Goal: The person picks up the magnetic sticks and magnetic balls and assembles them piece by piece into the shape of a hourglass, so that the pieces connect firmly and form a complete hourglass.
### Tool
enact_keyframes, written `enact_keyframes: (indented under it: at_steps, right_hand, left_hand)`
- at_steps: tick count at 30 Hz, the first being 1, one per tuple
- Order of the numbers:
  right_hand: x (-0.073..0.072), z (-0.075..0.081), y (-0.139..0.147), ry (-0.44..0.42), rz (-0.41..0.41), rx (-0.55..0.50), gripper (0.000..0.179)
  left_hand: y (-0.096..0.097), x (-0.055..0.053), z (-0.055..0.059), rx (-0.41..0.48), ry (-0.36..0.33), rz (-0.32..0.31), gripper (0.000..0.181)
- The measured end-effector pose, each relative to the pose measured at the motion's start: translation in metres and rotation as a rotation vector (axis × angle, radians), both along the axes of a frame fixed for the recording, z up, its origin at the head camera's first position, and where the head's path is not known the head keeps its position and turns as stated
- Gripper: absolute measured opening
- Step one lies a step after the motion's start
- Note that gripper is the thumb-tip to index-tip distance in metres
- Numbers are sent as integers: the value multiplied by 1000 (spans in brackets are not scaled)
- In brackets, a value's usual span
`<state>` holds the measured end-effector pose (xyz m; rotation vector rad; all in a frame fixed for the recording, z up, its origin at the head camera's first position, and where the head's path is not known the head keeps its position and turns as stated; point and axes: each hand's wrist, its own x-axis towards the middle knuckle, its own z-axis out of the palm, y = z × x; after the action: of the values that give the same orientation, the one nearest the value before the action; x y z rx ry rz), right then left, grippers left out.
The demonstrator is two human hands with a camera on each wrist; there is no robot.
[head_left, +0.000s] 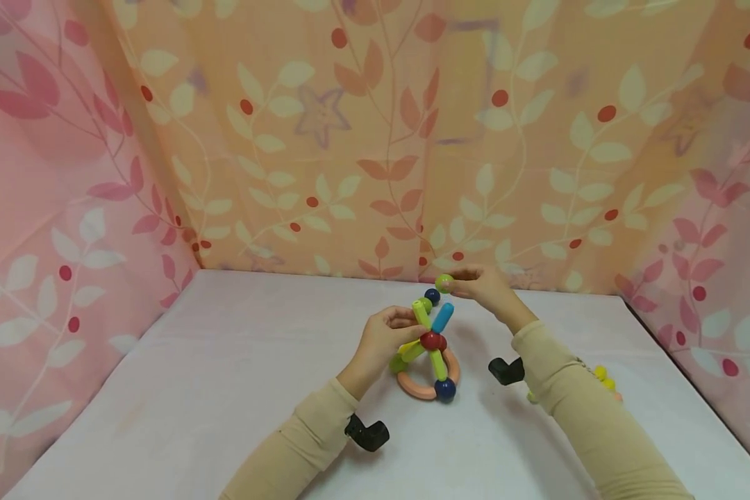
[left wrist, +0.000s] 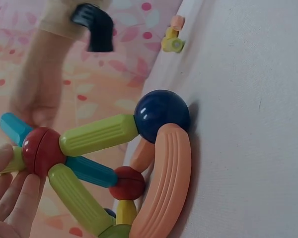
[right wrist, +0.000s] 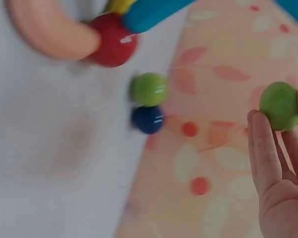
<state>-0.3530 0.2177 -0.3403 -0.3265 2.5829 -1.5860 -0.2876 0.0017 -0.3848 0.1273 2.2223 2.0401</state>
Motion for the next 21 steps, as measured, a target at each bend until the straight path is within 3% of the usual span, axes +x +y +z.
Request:
enact_keyframes:
  at_steps: [3,9,13,21]
  right_hand:
    - [9,19,-8,39,34,-17,47]
    - [23,41,-24,67,57,68,44]
    - [26,44,-30,58,63,94,41]
    - [28,39,-39,64,81,41,37]
  left_hand:
    - [0,-4,-7,4,8,-3,32]
    - [-1,-3,-4,11,30,-20,31]
    - [-1,-4,-5,9,35,-29,32]
    - [-2,-2,-11,50,23,-19,32]
